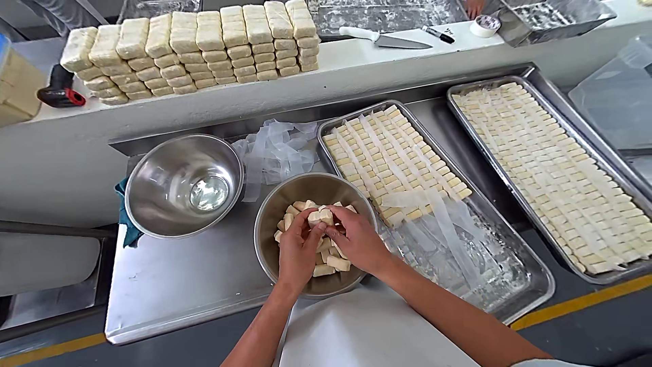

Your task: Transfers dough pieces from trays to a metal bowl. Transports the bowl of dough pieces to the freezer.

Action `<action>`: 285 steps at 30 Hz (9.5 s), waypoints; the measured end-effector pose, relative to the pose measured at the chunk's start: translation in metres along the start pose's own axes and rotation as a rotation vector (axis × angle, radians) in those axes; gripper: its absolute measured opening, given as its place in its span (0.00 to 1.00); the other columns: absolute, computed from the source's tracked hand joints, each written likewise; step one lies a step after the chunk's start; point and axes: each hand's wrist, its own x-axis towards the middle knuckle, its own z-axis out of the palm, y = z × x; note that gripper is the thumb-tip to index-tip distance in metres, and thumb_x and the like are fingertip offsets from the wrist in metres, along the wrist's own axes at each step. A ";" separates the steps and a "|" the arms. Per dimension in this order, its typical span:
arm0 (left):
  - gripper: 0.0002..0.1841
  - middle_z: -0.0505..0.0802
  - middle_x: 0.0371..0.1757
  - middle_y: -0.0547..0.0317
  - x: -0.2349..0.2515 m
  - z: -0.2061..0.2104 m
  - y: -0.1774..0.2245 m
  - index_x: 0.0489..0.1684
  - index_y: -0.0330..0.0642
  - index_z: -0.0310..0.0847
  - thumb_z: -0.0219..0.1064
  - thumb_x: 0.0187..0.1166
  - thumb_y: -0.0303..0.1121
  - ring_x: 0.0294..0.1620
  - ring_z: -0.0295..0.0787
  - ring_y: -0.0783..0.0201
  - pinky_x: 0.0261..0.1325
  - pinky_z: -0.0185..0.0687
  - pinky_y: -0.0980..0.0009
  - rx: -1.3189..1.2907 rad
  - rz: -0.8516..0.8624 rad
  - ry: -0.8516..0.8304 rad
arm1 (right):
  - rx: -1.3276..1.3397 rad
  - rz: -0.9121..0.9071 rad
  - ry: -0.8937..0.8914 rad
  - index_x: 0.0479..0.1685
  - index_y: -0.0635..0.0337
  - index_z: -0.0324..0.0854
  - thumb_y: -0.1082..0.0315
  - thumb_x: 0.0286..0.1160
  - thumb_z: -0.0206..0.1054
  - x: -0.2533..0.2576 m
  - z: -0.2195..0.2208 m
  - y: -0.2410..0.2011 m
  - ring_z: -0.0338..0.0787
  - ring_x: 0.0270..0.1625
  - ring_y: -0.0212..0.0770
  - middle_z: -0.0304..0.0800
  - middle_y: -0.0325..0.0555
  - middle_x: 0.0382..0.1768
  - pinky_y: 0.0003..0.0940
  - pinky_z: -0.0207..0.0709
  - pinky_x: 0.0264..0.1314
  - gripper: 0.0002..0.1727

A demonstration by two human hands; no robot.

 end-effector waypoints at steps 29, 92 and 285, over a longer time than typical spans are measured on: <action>0.18 0.92 0.45 0.59 0.005 -0.017 0.027 0.60 0.47 0.80 0.49 0.81 0.38 0.39 0.91 0.68 0.42 0.90 0.70 -0.384 -0.171 -0.229 | -0.156 -0.087 -0.134 0.81 0.54 0.75 0.46 0.66 0.78 -0.008 -0.002 0.022 0.77 0.79 0.52 0.79 0.52 0.76 0.57 0.76 0.74 0.41; 0.21 0.92 0.60 0.54 0.015 -0.020 0.013 0.74 0.37 0.77 0.63 0.82 0.21 0.58 0.91 0.65 0.63 0.87 0.67 -0.078 -0.042 -0.127 | 0.564 0.151 -0.156 0.71 0.65 0.76 0.81 0.79 0.62 0.011 -0.019 0.005 0.92 0.50 0.33 0.91 0.47 0.55 0.31 0.88 0.57 0.21; 0.23 0.89 0.64 0.48 0.057 -0.028 0.000 0.71 0.26 0.73 0.56 0.80 0.30 0.57 0.92 0.64 0.56 0.90 0.70 0.137 -0.026 -0.066 | 0.574 0.454 0.530 0.64 0.66 0.78 0.77 0.62 0.72 -0.115 -0.222 0.132 0.93 0.47 0.41 0.91 0.50 0.48 0.40 0.89 0.56 0.25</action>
